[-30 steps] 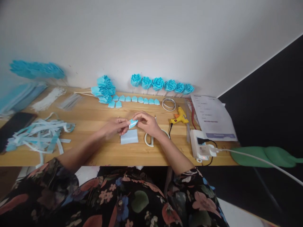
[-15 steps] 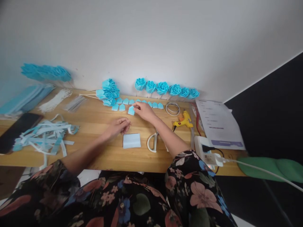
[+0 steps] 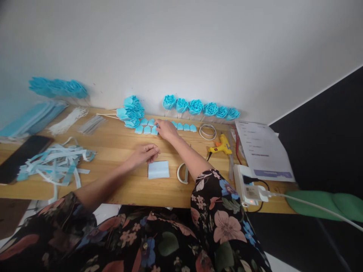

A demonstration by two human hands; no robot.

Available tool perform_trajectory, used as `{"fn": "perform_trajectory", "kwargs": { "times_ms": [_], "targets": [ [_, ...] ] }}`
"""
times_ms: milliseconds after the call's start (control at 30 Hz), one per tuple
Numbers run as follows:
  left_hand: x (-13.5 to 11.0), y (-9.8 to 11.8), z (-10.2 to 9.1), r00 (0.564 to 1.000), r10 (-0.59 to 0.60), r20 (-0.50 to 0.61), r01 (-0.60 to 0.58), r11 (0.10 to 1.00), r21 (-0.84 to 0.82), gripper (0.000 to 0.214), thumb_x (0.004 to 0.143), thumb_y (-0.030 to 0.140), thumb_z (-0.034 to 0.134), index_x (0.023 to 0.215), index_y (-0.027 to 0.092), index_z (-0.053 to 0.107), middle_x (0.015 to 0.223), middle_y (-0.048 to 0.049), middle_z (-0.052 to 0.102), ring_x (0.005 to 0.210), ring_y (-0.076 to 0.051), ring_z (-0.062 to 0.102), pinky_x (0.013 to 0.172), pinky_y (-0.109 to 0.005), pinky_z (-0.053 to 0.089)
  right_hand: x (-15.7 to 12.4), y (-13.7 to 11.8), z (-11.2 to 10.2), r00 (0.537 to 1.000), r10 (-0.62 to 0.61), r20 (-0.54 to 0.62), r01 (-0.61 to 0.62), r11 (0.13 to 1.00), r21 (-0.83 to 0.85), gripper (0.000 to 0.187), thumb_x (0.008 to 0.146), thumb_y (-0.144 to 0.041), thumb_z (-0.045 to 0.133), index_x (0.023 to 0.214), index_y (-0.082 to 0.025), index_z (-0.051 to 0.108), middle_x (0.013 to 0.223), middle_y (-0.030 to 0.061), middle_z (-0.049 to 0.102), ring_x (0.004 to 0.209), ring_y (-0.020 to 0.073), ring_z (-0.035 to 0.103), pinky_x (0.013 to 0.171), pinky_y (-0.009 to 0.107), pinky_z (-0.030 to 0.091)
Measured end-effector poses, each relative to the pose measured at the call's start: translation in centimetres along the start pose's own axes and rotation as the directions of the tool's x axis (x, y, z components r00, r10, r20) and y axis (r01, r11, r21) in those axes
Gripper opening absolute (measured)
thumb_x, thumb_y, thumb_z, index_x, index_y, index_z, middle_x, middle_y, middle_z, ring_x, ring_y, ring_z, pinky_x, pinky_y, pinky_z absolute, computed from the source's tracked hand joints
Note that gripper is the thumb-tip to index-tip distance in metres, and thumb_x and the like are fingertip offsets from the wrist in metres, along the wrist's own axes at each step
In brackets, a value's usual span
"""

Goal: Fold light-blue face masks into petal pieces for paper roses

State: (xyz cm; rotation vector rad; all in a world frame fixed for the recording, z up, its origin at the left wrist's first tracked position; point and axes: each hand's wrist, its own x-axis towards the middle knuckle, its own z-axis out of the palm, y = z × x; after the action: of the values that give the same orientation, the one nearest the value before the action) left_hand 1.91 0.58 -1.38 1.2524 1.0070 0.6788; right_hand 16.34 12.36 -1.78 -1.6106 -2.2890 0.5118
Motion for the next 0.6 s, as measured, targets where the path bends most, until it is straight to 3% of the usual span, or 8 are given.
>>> {"fn": "perform_trajectory", "kwargs": {
  "times_ms": [167,267,367,467,600],
  "targets": [
    [0.1,-0.2,-0.3,0.997,0.068,-0.021,-0.067,0.997,0.047,0.026,0.085,0.041,0.057,0.073,0.017,0.056,0.053,0.0048,0.051,0.046,-0.008,0.044,0.045,-0.02,0.035,-0.6,-0.2,-0.2,1.0,-0.023,-0.018,0.023,0.999,-0.024,0.031,0.092,-0.017,0.055,0.118,-0.023,0.07,0.107,0.007,0.076,0.102,0.0236,0.067,0.086,0.032,0.047],
    [0.3,-0.3,-0.9,0.977,0.189,-0.095,-0.166,0.962,0.216,0.025,0.086,0.037,0.056,0.073,0.017,0.06,0.059,0.0019,0.058,0.054,-0.011,0.052,0.052,-0.022,0.041,-1.4,0.0,-0.6,0.998,-0.03,-0.048,0.027,0.998,-0.052,0.034,0.094,-0.017,0.052,0.122,-0.022,0.069,0.115,0.0086,0.074,0.106,0.024,0.066,0.089,0.032,0.047],
    [0.8,-0.5,-1.9,0.913,0.373,-0.168,-0.256,0.841,0.476,0.023,0.088,0.034,0.055,0.078,0.018,0.067,0.077,-0.0031,0.07,0.076,-0.018,0.064,0.072,-0.028,0.05,-2.3,0.4,-0.9,0.998,-0.036,-0.043,0.034,0.998,-0.058,0.033,0.091,-0.015,0.055,0.121,-0.021,0.068,0.108,0.0072,0.075,0.1,0.0223,0.067,0.086,0.03,0.047],
    [1.5,-1.0,-2.9,0.848,0.508,-0.147,-0.307,0.699,0.646,0.023,0.09,0.029,0.052,0.091,0.019,0.073,0.102,-0.0079,0.076,0.101,-0.024,0.067,0.096,-0.036,0.048,-3.0,0.7,-0.7,0.998,-0.063,-0.023,0.062,0.997,-0.045,0.03,0.088,-0.019,0.062,0.118,-0.022,0.068,0.104,0.0046,0.075,0.093,0.0198,0.066,0.081,0.028,0.046],
    [2.3,-1.8,-3.6,0.827,0.551,-0.112,-0.279,0.574,0.77,0.026,0.09,0.022,0.05,0.1,0.02,0.074,0.114,-0.0097,0.074,0.112,-0.026,0.066,0.104,-0.04,0.044,-3.2,0.8,0.0,0.996,-0.077,-0.034,0.075,0.996,-0.051,0.031,0.087,-0.028,0.067,0.118,-0.024,0.067,0.112,0.0064,0.071,0.095,0.0208,0.065,0.08,0.029,0.046]
  ]
}}
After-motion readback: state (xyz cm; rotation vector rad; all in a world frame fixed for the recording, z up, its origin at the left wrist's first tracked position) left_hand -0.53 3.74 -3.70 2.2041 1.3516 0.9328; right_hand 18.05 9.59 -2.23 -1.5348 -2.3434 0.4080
